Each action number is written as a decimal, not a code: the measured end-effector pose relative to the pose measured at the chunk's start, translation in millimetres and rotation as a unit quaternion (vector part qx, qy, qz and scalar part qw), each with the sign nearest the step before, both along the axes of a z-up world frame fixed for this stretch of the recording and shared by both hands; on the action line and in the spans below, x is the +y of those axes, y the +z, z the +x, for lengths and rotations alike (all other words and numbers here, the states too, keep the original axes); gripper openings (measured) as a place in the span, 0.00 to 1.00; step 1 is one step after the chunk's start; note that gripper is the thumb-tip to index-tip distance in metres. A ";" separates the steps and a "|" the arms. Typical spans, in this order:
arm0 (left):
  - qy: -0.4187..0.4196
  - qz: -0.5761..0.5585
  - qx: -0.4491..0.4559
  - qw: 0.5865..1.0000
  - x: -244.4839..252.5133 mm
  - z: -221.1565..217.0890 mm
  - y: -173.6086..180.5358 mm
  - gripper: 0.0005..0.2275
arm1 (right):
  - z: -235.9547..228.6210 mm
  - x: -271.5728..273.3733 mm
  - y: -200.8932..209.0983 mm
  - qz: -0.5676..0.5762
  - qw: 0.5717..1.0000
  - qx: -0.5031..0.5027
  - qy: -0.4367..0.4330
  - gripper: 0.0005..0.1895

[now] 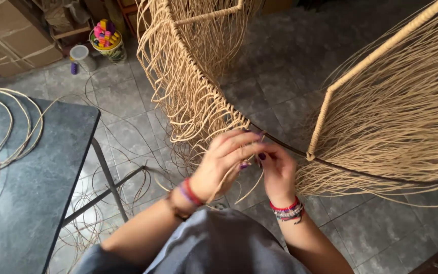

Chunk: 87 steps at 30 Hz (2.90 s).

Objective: Weaving thin strands of material onto a large circular frame to create a piece of furniture

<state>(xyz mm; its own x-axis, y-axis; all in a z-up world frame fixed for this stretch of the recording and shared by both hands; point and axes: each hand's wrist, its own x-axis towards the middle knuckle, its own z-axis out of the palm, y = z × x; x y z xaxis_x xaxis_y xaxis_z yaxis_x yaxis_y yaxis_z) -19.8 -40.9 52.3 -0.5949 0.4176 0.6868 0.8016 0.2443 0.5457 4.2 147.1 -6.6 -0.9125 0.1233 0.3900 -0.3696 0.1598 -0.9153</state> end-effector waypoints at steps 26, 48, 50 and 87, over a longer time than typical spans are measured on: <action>-0.217 0.528 -0.574 0.587 92.2 -90.8 37.0 0.20 | 94.6 -50.8 2.2 -0.059 0.981 -0.160 -0.096 0.15; -0.288 0.544 -0.481 0.625 5.8 0.9 -42.5 0.21 | 19.9 -13.0 112.1 0.571 0.811 0.105 -0.069 0.15; -0.339 0.541 -0.543 0.545 12.4 -7.6 -68.8 0.23 | -7.4 13.1 66.3 0.628 0.766 0.111 -0.076 0.08; 0.127 0.483 -0.365 0.786 -216.9 86.4 -75.9 0.13 | 5.7 -217.5 32.8 0.406 0.825 0.177 0.352 0.18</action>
<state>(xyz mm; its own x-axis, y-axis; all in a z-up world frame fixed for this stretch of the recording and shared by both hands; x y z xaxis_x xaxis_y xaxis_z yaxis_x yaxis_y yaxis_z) 66.7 -257.8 -23.6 -0.9576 -0.2843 0.0466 0.1802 -0.4649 0.8668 10.0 -70.4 26.2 -0.4576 -0.8211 0.3412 -0.8539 0.2988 -0.4261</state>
